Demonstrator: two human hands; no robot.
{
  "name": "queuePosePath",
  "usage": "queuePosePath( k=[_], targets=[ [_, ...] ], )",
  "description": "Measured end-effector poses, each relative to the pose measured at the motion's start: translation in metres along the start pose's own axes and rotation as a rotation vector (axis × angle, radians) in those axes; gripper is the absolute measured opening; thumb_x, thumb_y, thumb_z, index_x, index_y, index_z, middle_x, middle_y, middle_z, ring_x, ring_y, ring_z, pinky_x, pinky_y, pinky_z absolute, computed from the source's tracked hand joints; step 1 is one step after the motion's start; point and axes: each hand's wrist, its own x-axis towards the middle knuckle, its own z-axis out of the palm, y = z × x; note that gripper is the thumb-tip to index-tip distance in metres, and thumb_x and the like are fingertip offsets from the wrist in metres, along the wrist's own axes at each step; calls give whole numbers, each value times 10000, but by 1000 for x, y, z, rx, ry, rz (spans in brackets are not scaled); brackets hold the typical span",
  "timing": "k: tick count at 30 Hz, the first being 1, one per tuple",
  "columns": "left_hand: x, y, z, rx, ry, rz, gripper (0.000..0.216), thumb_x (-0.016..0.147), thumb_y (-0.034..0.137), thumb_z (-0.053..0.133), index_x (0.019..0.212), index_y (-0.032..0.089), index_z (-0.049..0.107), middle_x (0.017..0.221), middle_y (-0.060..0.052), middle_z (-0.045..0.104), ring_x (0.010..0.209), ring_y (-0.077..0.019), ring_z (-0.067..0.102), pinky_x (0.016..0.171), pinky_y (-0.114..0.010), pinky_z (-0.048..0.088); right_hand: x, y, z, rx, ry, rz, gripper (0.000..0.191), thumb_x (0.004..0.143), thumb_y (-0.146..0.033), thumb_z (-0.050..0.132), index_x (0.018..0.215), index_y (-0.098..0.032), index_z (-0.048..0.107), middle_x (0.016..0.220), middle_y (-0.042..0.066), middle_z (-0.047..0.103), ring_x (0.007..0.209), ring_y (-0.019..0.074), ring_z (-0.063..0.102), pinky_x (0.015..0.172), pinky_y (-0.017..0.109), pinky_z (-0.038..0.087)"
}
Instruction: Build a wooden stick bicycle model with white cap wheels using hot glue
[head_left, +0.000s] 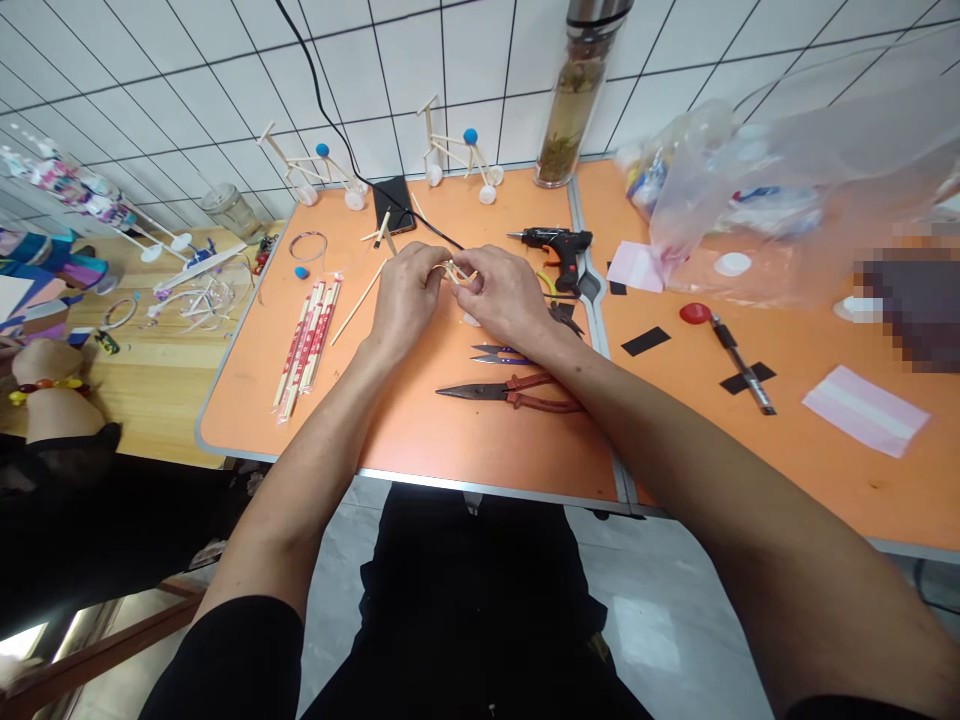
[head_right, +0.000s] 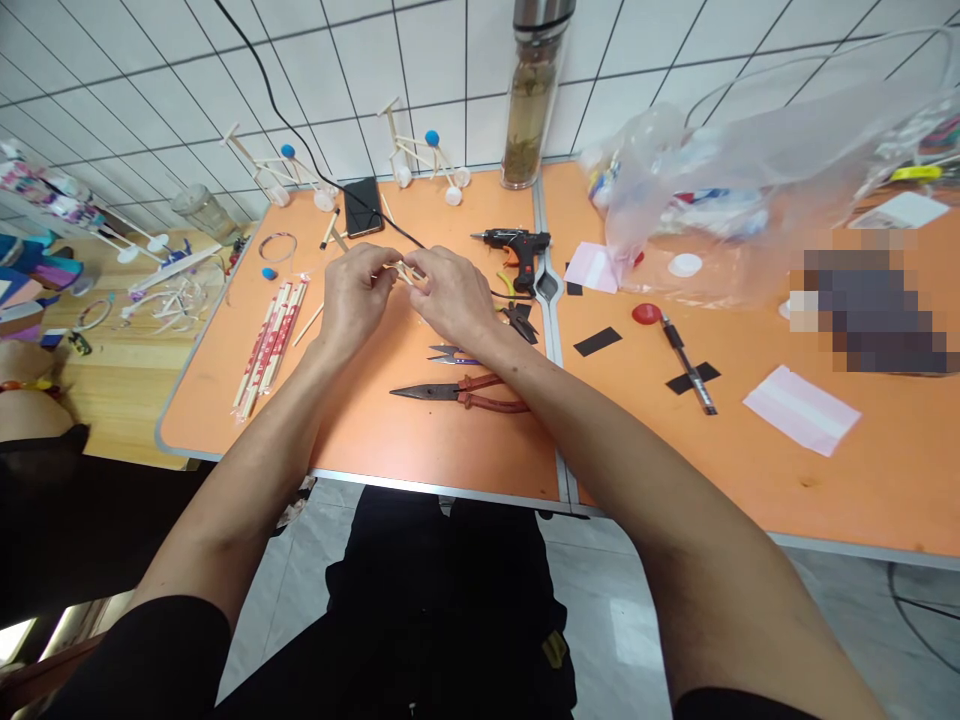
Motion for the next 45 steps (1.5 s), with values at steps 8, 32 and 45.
queuePosePath(
  k=[8, 32, 45],
  targets=[
    [2, -5, 0, 32, 1, 35, 221, 954, 170, 659, 972, 300, 836, 1064, -77, 813, 1097, -298, 710, 1093, -453, 532, -1, -2, 0, 34, -1, 24, 288, 994, -156, 704, 1243, -250, 813, 1291, 96, 846, 1124, 330, 775, 967, 440, 554],
    [11, -8, -9, -93, -56, -59, 244, 920, 110, 764, 916, 345, 827, 1041, -76, 797, 1244, -357, 689, 1205, -522, 480, 9, 34, -32, 93, 138, 80, 310, 1071, -229, 656, 1320, -223, 840, 1245, 113, 865, 1097, 341, 826, 1079, 550, 646],
    [11, 6, -13, 189, -76, -34, 232, 974, 168, 665, 981, 341, 821, 1067, -69, 837, 1208, -328, 766, 1144, -522, 574, 8, 33, -17, 176, 126, -35, 322, 936, -179, 727, 1221, -254, 857, 1165, 34, 896, 1002, 291, 840, 1049, 481, 669]
  ],
)
